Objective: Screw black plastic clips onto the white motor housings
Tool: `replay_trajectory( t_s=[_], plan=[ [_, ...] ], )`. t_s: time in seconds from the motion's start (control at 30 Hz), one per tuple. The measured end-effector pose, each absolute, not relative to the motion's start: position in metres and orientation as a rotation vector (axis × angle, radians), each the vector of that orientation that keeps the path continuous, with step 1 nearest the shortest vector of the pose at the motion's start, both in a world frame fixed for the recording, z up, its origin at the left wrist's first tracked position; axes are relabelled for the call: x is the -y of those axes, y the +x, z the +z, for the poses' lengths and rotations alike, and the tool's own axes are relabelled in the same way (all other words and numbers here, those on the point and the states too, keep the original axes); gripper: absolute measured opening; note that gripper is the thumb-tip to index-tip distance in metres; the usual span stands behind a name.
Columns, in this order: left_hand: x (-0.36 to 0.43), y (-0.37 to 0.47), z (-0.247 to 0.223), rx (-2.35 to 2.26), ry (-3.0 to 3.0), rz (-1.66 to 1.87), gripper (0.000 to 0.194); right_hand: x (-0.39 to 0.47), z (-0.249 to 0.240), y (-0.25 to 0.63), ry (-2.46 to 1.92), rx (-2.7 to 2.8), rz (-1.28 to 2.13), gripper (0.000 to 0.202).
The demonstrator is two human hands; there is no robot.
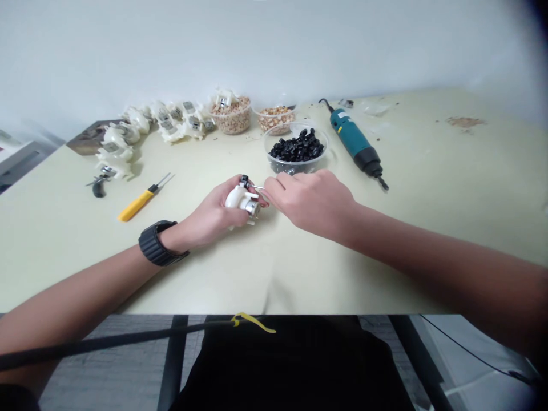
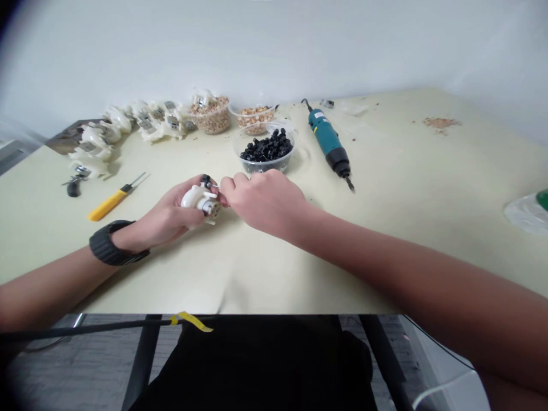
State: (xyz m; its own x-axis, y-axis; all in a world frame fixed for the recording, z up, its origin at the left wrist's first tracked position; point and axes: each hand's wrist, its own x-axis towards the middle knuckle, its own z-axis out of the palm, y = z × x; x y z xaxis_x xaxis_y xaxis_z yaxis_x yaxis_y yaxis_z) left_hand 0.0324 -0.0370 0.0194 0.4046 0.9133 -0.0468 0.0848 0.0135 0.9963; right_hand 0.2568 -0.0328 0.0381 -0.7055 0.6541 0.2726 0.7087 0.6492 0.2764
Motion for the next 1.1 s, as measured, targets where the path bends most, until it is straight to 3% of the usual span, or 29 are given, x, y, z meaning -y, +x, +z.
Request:
replay_trajectory(
  t_s=[0.2,0.63,0.93,1.1],
  plan=[
    [0.038,0.034,0.017,-1.028,1.438,0.769,0.037,0.026,0.034,0.258,-1.224,2.738,-0.128,0.030],
    [0.039,0.035,0.029,-1.108,1.676,0.671,0.034,0.008,0.032,0.262,-0.964,2.558,0.858,0.045],
    [0.032,0.025,0.026,-1.051,1.924,0.669,0.034,0.017,0.028,0.258,-1.095,1.847,2.000,0.044],
    [0.022,0.024,0.021,-1.011,1.996,0.723,0.038,0.011,0.030,0.257,-1.075,1.724,2.144,0.048]
  ],
)
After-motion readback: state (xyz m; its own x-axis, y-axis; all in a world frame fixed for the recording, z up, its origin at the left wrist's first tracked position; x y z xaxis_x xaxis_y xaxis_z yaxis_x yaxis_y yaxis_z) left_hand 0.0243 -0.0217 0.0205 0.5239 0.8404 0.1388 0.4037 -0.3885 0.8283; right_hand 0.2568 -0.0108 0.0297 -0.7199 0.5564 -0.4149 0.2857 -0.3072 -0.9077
